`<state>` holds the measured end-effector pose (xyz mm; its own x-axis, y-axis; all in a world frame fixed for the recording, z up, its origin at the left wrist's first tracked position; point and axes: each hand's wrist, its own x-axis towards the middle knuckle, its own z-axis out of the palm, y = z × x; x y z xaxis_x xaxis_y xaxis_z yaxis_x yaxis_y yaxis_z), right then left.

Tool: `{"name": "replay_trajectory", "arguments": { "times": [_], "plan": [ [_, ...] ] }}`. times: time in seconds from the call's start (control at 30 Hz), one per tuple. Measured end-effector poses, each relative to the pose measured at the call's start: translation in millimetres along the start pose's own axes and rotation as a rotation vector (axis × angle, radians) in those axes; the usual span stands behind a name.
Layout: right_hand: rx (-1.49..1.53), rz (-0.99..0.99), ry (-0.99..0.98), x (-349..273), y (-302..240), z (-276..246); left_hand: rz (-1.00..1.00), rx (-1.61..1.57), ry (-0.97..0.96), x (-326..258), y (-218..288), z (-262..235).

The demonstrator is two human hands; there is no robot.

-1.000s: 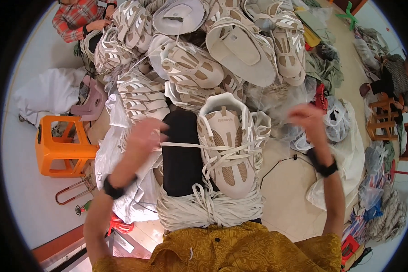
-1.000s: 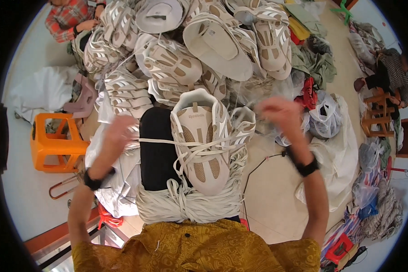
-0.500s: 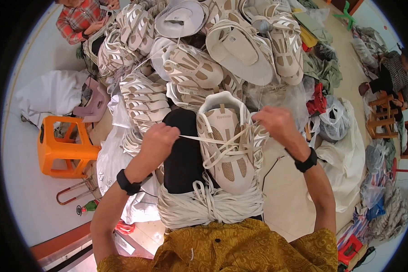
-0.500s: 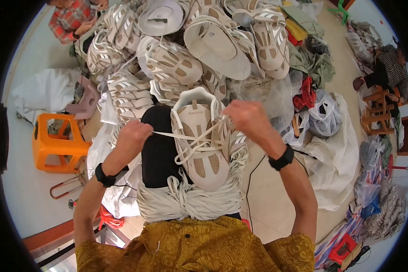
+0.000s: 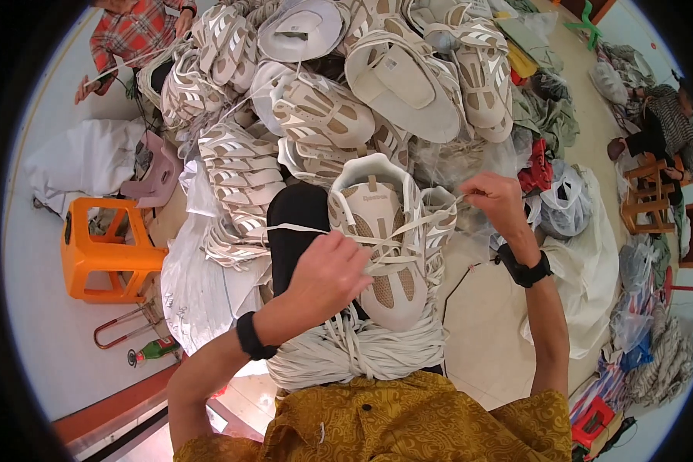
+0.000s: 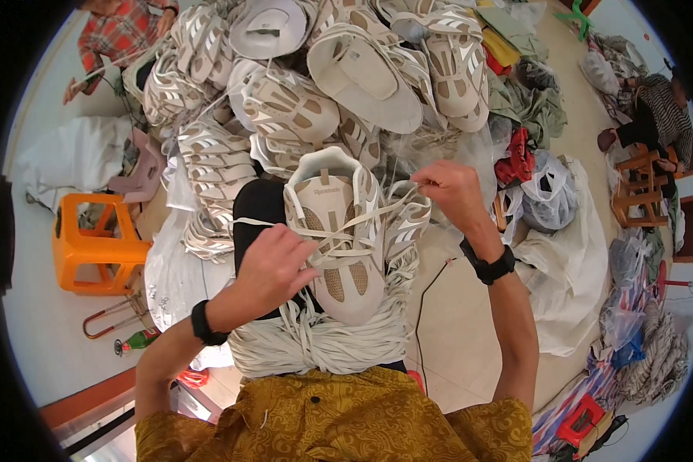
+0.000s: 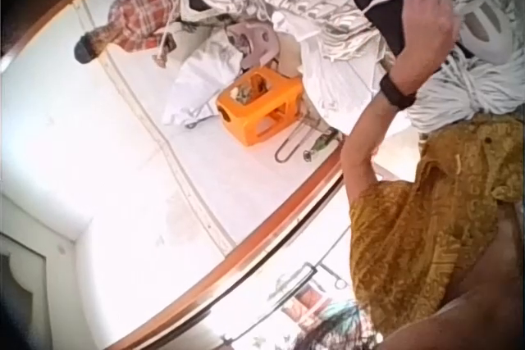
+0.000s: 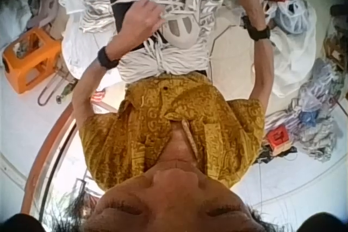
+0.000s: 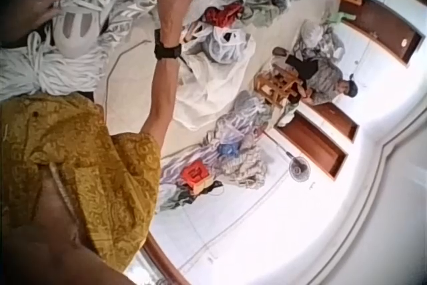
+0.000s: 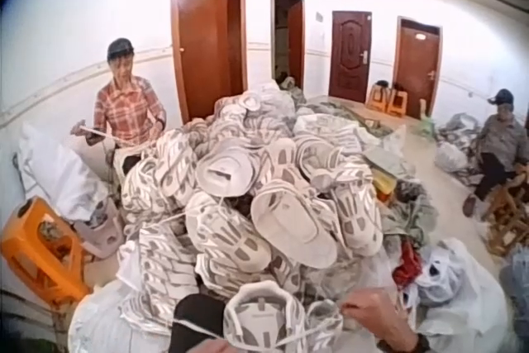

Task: Lacing and preparing a large batch of white shoes in a manufacturing environment.

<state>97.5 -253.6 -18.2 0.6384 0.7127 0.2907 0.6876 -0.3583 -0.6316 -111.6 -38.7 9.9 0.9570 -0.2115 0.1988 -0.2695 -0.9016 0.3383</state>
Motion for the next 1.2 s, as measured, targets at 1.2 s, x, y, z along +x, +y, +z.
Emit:
{"name": "replay_trajectory", "arguments": {
  "times": [1.2],
  "plan": [
    [0.035, 0.321, 0.142, -26.8, 86.0, 3.6, 0.151, 0.204, 0.001, -9.5, -24.3, 26.6]
  ]
}}
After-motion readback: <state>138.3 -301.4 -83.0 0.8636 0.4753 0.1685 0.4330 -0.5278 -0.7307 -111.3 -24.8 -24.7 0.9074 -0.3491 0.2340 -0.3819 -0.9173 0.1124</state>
